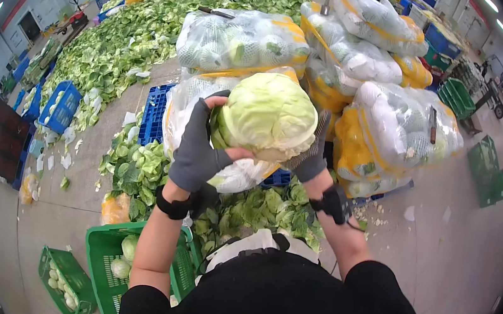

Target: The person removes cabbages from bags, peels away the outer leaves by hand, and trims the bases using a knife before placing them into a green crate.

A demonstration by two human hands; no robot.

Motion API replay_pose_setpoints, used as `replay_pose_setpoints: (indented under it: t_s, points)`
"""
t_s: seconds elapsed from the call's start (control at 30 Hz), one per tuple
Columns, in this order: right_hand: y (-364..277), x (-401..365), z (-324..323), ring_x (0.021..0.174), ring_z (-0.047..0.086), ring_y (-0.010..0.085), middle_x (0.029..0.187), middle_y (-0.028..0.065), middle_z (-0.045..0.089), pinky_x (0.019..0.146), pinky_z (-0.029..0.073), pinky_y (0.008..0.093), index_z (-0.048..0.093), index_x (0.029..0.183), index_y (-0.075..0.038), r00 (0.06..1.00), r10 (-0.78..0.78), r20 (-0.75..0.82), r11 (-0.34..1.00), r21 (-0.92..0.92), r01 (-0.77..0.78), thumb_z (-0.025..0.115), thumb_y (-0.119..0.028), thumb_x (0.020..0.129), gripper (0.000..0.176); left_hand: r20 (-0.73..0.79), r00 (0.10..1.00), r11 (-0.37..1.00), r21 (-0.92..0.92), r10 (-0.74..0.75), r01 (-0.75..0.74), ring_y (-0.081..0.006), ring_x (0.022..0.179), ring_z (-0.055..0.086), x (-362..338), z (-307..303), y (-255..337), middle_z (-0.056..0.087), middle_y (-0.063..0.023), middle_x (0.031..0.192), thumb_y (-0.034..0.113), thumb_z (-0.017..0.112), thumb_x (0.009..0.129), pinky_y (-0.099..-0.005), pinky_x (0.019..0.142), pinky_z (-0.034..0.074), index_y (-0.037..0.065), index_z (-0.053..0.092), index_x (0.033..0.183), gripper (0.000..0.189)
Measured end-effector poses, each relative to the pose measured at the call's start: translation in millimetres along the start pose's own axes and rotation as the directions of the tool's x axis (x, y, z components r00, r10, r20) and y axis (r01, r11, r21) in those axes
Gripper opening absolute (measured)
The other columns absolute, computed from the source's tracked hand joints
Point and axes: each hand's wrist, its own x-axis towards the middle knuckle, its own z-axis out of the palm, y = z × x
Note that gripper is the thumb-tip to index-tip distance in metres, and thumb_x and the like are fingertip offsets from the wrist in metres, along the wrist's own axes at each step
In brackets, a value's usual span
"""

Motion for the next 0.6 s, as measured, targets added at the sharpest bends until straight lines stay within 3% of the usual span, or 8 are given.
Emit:
replay_pose_setpoints:
  t_s: [0.13,0.2,0.33,0.4,0.43,0.47,0.53,0.6]
  points:
    - [5,0,-15,0.124,0.03,0.03,0.139,0.0128,0.025,0.102,0.024,0.0455,0.023,0.136,-0.01,0.999,0.038,-0.022,0.967,0.253,-0.031,0.027,-0.064,0.081,0.077,-0.004,0.998,0.996,0.067,-0.062,0.062,-0.022,0.102,0.046,2,3,-3,0.046,-0.0109,0.109,0.018,0.082,0.054,-0.0337,0.088,0.039,0.003,0.038,0.117,0.078]
    - [16,-7,-11,0.123,0.032,0.0305,0.137,0.014,0.029,0.102,0.026,0.0455,0.027,0.134,-0.008,0.96,0.055,-0.276,0.97,0.243,0.015,0.028,-0.058,0.084,0.071,0.09,0.994,0.901,0.424,0.055,-0.088,-0.0252,0.096,0.046,-4,0,-14,0.047,-0.0109,0.1,0.022,0.081,0.053,-0.0352,0.086,0.039,0.003,0.038,0.119,0.082]
    - [39,-14,-43,0.121,0.036,0.0324,0.134,0.0158,0.033,0.101,0.028,0.045,0.029,0.132,-0.005,0.963,0.043,-0.265,0.992,0.124,-0.01,0.028,-0.051,0.085,0.067,0.086,0.995,0.898,0.439,-0.043,0.001,-0.0197,0.091,0.044,-13,7,-22,0.044,-0.0092,0.096,0.019,0.08,0.054,-0.0333,0.083,0.038,0.003,0.041,0.105,0.067]
    - [46,-23,-40,0.121,0.036,0.0325,0.134,0.0161,0.033,0.101,0.028,0.0447,0.029,0.132,-0.004,0.979,0.064,-0.194,0.966,0.257,-0.013,0.028,-0.05,0.084,0.066,0.055,0.997,0.867,0.499,-0.051,0.017,-0.0191,0.089,0.047,-19,13,-22,0.046,-0.0101,0.094,0.021,0.081,0.054,-0.0312,0.079,0.04,0.003,0.04,0.1,0.064]
    - [49,-23,-43,0.121,0.035,0.0325,0.134,0.0162,0.033,0.101,0.028,0.0447,0.029,0.132,-0.004,0.996,-0.037,-0.086,0.904,-0.428,-0.004,0.028,-0.049,0.085,0.066,-0.005,0.997,0.9,0.429,-0.076,0.071,-0.0219,0.086,0.049,-23,18,-25,0.048,-0.0123,0.09,0.025,0.081,0.053,-0.0326,0.075,0.041,0.002,0.042,0.099,0.065]
    - [54,-26,-44,0.121,0.035,0.0325,0.134,0.0163,0.033,0.101,0.028,0.0446,0.029,0.132,-0.003,0.997,-0.041,0.06,0.419,-0.905,0.071,0.028,-0.049,0.085,0.066,-0.064,0.992,0.927,0.354,-0.11,0.126,-0.0246,0.083,0.052,-31,21,-28,0.05,-0.0146,0.086,0.028,0.081,0.053,-0.0339,0.07,0.042,0.0,0.044,0.099,0.066]
    - [60,-37,-35,0.121,0.035,0.0331,0.133,0.0164,0.034,0.101,0.029,0.0445,0.029,0.132,-0.005,0.984,-0.122,0.13,0.478,-0.861,0.173,0.029,-0.05,0.085,0.065,-0.102,0.988,0.881,0.449,-0.12,0.153,-0.0273,0.077,0.057,-48,27,-38,0.055,-0.0163,0.087,0.025,0.079,0.055,-0.0355,0.066,0.045,0.001,0.047,0.102,0.062]
    - [56,-48,0,0.121,0.035,0.0322,0.133,0.0162,0.034,0.101,0.03,0.0431,0.029,0.132,-0.006,0.882,0.037,-0.47,0.355,-0.819,-0.451,0.032,-0.054,0.083,0.068,0.08,0.98,0.731,0.655,0.183,-0.19,-0.0306,0.078,0.059,-70,42,-53,0.059,-0.0153,0.09,0.019,0.075,0.059,-0.0374,0.07,0.046,0.004,0.053,0.103,0.051]
